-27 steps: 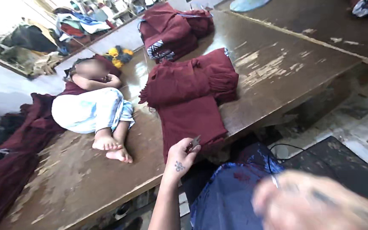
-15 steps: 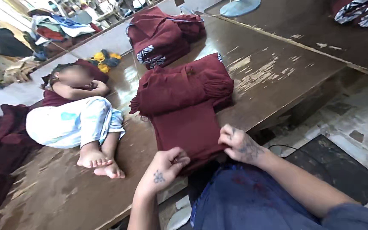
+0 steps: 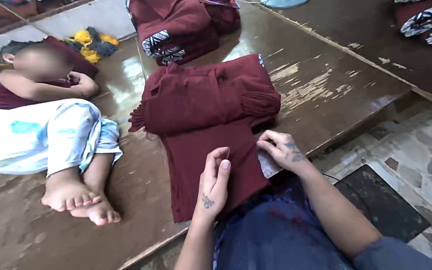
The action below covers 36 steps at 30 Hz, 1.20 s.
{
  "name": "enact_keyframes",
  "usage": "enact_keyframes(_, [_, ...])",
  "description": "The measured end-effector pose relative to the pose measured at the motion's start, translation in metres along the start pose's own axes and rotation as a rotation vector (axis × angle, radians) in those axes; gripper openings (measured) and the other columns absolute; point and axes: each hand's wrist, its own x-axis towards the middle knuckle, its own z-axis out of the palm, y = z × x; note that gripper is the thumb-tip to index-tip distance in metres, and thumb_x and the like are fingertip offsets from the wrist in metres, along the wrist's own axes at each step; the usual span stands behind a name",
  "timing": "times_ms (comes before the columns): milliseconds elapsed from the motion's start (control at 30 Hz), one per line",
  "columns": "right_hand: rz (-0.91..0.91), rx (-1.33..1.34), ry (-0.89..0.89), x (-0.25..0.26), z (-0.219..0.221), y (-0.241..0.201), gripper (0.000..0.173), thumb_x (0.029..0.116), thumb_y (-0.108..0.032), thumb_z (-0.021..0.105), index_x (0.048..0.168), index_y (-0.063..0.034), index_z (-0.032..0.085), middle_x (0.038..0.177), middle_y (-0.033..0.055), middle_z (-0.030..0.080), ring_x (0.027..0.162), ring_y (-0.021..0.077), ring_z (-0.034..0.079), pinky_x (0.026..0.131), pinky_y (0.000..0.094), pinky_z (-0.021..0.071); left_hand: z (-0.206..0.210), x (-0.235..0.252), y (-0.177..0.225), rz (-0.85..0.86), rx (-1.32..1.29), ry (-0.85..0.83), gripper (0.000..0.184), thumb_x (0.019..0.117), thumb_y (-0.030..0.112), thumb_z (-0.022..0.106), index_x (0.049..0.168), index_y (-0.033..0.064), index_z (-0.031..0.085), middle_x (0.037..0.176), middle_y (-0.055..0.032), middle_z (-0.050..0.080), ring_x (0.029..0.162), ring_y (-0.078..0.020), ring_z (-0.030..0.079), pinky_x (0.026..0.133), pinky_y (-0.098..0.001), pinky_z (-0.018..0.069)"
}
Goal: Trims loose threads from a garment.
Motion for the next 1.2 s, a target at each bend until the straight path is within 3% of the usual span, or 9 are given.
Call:
enact_keyframes(133, [0.037,0.085,0.001,-0.014,-0.011,0.005,0.015,0.0985,-0.014,0.06,0.093,-0.0039,0.069,0.08,0.0019,0.066,0.073,0.0046,0.062,0.07,0.023,0.0533,-0.009,-0.004,0.0,-0.001,0.165,-0.063,0.044,0.1052,0.039,0.049,0.134,0.0075,0.06,0.085,0.0063,0.062,0.072,0.0004,0.058,0.066,-0.019,0.0506])
enact_keyframes(200, [0.02,0.123,0.007,-0.012,-0.012,0.005,0.014,0.0975,-0.014,0.06,0.092,-0.0042,0.069,0.08,0.0005,0.066,0.073,0.0017,0.061,0.069,0.0195,0.0522,-0.006,0.005,0.007,0.04,0.42,-0.122,0.043,0.1044,0.04,0.05,0.133,0.0109,0.064,0.101,-0.0005,0.071,0.087,-0.0087,0.066,0.079,-0.0321,0.0554])
enact_keyframes(300, [-0.019,0.12,0.025,-0.014,-0.01,0.006,0.015,0.0969,-0.014,0.059,0.092,-0.0034,0.068,0.081,0.001,0.065,0.072,0.001,0.061,0.067,0.0172,0.0516,0.005,0.018,0.014,0.21,0.717,-0.137,0.037,0.1004,0.031,0.056,0.127,0.0093,0.068,0.1,-0.0093,0.071,0.081,-0.026,0.07,0.065,-0.0489,0.056])
enact_keyframes(567, [-0.073,0.136,0.031,-0.013,-0.007,0.007,0.018,0.0963,-0.014,0.06,0.089,-0.003,0.071,0.082,0.0017,0.067,0.077,0.0005,0.062,0.072,0.0169,0.052,0.014,0.036,0.021,0.313,0.959,-0.111,0.026,0.0967,0.02,0.059,0.115,0.0154,0.076,0.089,-0.0068,0.073,0.068,-0.027,0.071,0.05,-0.0477,0.0524])
enact_keyframes(667, [-0.033,0.131,0.025,-0.01,-0.006,0.004,0.017,0.0952,-0.018,0.062,0.096,-0.0027,0.07,0.084,0.0024,0.067,0.076,0.0024,0.062,0.072,0.0192,0.0525,0.002,0.033,0.021,0.169,0.713,-0.121,0.028,0.0991,0.025,0.06,0.12,0.0134,0.075,0.097,-0.0046,0.074,0.08,-0.0214,0.072,0.067,-0.0481,0.0574])
enact_keyframes(767, [-0.013,0.021,-0.017,0.004,0.003,-0.002,0.029,0.0952,-0.025,0.068,0.113,-0.0021,0.071,0.096,0.0092,0.07,0.083,0.0156,0.067,0.076,0.0335,0.0571,0.0,0.034,0.015,-0.074,0.345,-0.08,0.033,0.0994,0.026,0.062,0.13,0.0131,0.066,0.099,0.0017,0.073,0.077,-0.0049,0.069,0.07,-0.0263,0.0598])
enact_keyframes(867, [-0.08,-0.051,0.06,0.01,0.015,0.0,0.013,0.0954,-0.012,0.065,0.094,-0.0014,0.072,0.093,0.0117,0.073,0.085,0.0208,0.072,0.079,0.0389,0.0591,0.004,0.034,0.004,-0.132,0.244,-0.045,0.035,0.0978,0.026,0.063,0.13,0.0115,0.065,0.096,0.0018,0.072,0.073,-0.0035,0.067,0.067,-0.023,0.0575])
enact_keyframes(1033, [0.015,0.077,0.018,0.002,0.001,-0.003,0.012,0.0956,-0.01,0.063,0.093,0.0,0.07,0.086,0.0101,0.069,0.078,0.0155,0.066,0.074,0.0331,0.0557,0.001,0.032,0.008,0.017,0.505,-0.154,0.038,0.0951,0.027,0.061,0.128,0.0099,0.07,0.105,-0.0024,0.074,0.091,-0.0115,0.069,0.083,-0.0378,0.0571])
enact_keyframes(1200, [0.034,0.168,0.005,-0.001,-0.005,-0.004,0.011,0.0953,-0.01,0.061,0.093,-0.0018,0.068,0.082,0.0053,0.065,0.075,0.0088,0.062,0.07,0.026,0.0518,0.012,0.034,0.012,0.257,0.828,-0.132,0.032,0.0959,0.017,0.061,0.124,0.011,0.073,0.099,-0.01,0.074,0.076,-0.03,0.073,0.06,-0.0542,0.0561])
